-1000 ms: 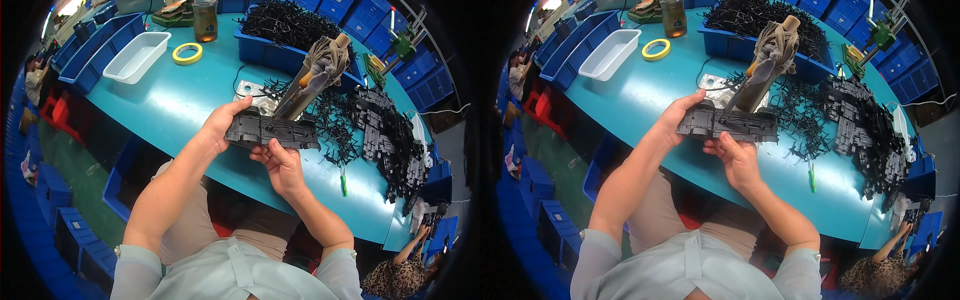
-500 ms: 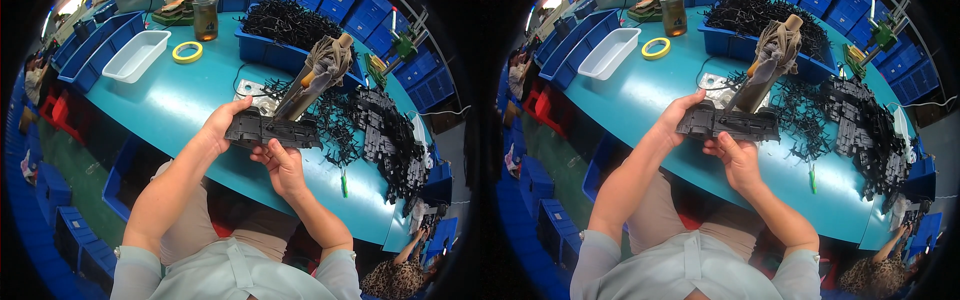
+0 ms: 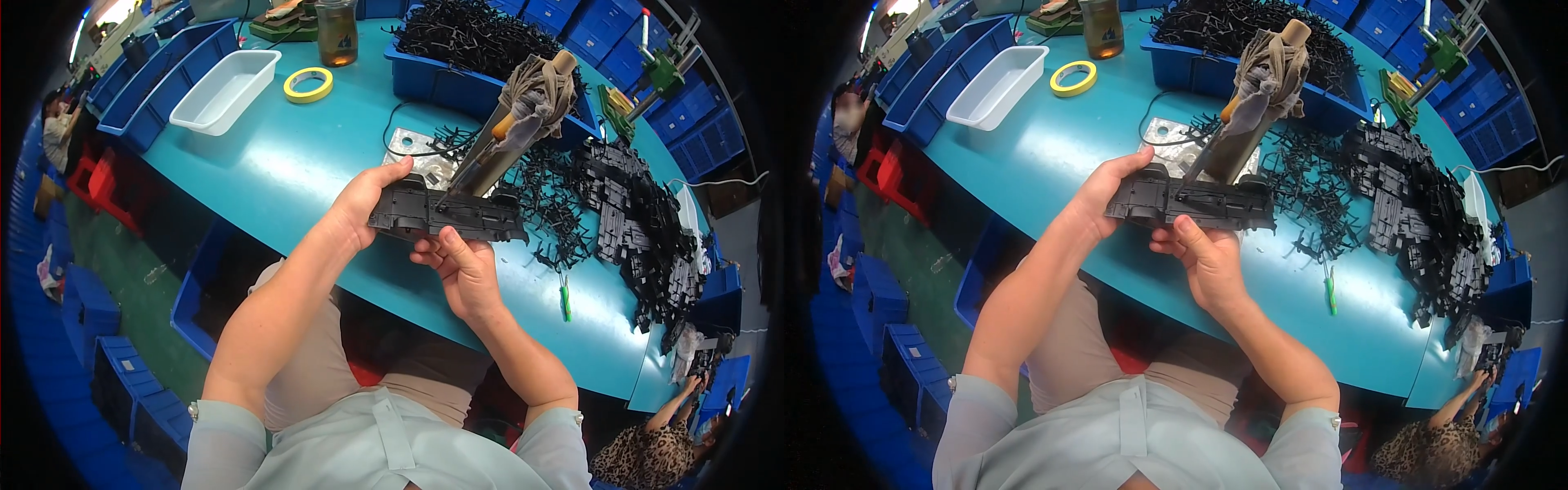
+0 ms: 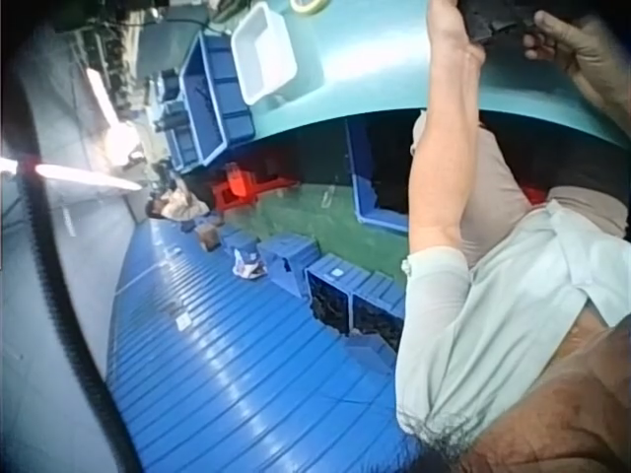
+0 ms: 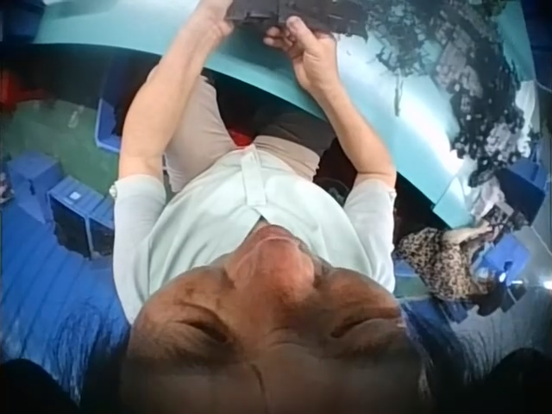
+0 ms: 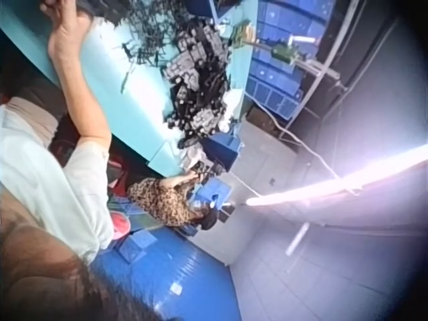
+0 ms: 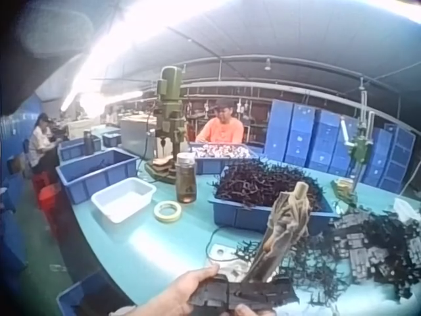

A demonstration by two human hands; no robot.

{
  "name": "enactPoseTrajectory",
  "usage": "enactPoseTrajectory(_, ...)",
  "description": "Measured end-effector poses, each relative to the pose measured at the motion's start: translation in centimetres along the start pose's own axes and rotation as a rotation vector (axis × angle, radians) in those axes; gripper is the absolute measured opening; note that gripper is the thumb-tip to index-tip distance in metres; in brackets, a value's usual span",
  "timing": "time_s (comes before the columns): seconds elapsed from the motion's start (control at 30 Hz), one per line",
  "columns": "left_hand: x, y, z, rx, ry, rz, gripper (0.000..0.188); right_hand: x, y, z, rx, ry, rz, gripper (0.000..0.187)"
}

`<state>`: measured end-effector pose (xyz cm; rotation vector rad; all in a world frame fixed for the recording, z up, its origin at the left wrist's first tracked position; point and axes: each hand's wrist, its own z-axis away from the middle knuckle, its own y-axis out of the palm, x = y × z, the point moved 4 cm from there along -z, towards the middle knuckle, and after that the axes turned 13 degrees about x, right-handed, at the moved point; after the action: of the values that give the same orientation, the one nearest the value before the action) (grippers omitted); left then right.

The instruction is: Assembling various plastic parts onto a toy car chassis at a factory workstation.

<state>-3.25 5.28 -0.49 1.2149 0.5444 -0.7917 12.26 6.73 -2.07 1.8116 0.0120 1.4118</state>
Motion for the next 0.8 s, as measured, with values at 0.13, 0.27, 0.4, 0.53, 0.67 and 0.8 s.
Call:
enactPoseTrajectory(0.13,0.3,-0.3,-0.1,-0.001,0.001,-0.007,0.036,-0.3,-0.1,0.2,-0.013,0.009,-0.017,0.028)
enactPoseTrajectory(0.27,0.2,-0.3,-0.4,0.037,-0.002,0.007,0.037,-0.2,-0.2,-0.1,-0.016,-0.005,-0.013,0.028)
enactPoseTrajectory(0.4,-0.4,-0.6,-0.2,0.012,0.005,0.007,0.038,-0.2,-0.1,-0.8,0.005,-0.001,-0.073,0.024)
enactPoseTrajectory(0.53,0.0,-1.1,-0.3,0.028,0.035,0.143,0.036,-1.0,0.0,-1.0,-0.038,0.015,-0.034,0.023)
enactPoseTrajectory(0.67,1.4,-1.0,-1.1,0.016,0.078,0.182,0.032,-0.6,-0.4,0.4,-0.138,0.023,0.041,0.023)
enactPoseTrajectory(0.8,1.3,0.7,-0.1,-0.007,0.066,0.098,0.034,-0.3,-1.4,1.4,-0.132,-0.021,0.063,0.024)
